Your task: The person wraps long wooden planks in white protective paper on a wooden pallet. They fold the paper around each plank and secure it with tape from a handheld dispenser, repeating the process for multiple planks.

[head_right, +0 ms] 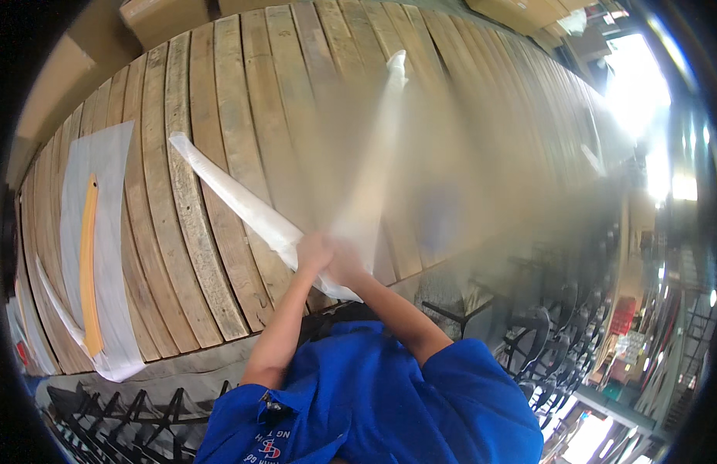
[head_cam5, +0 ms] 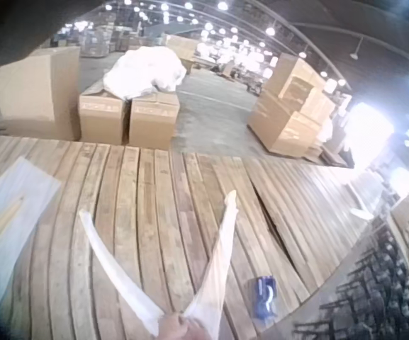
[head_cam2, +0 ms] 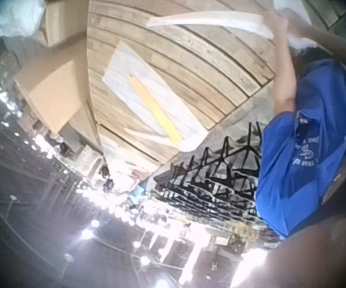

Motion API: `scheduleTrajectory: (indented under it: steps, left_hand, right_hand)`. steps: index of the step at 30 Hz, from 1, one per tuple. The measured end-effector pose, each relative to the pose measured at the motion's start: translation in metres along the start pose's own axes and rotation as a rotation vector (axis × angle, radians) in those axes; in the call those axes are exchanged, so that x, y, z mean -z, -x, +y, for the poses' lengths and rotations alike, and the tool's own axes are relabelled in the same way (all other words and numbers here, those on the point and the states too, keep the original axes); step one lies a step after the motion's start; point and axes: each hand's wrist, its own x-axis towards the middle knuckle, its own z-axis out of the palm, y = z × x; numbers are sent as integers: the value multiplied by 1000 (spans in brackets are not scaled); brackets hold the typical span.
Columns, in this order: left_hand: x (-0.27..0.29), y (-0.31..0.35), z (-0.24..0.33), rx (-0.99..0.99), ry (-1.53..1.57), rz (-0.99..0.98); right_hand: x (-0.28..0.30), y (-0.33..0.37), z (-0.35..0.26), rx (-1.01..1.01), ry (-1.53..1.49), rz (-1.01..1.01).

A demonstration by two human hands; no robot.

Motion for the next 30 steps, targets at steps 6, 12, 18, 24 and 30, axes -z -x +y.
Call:
scheduleTrajectory:
  steps: [6, 12, 18, 24, 30]
  left_hand:
    - [-38, 40, 0, -205, -36, 225]
    - [-61, 20, -2, -248, -196, 337]
    - [-68, 19, 10, -219, -407, 303]
    - [-73, 32, 18, -174, -526, 235]
    - [-80, 53, 16, -202, -552, 186]
  right_hand:
    - [11, 66, 36, -92, -60, -62]
    - [70, 135, 147, -449, 32, 637]
    - [150, 145, 234, -586, 79, 555]
    - [126, 141, 316, -760, -1001, 247]
    - [147, 169, 259, -727, -741, 537]
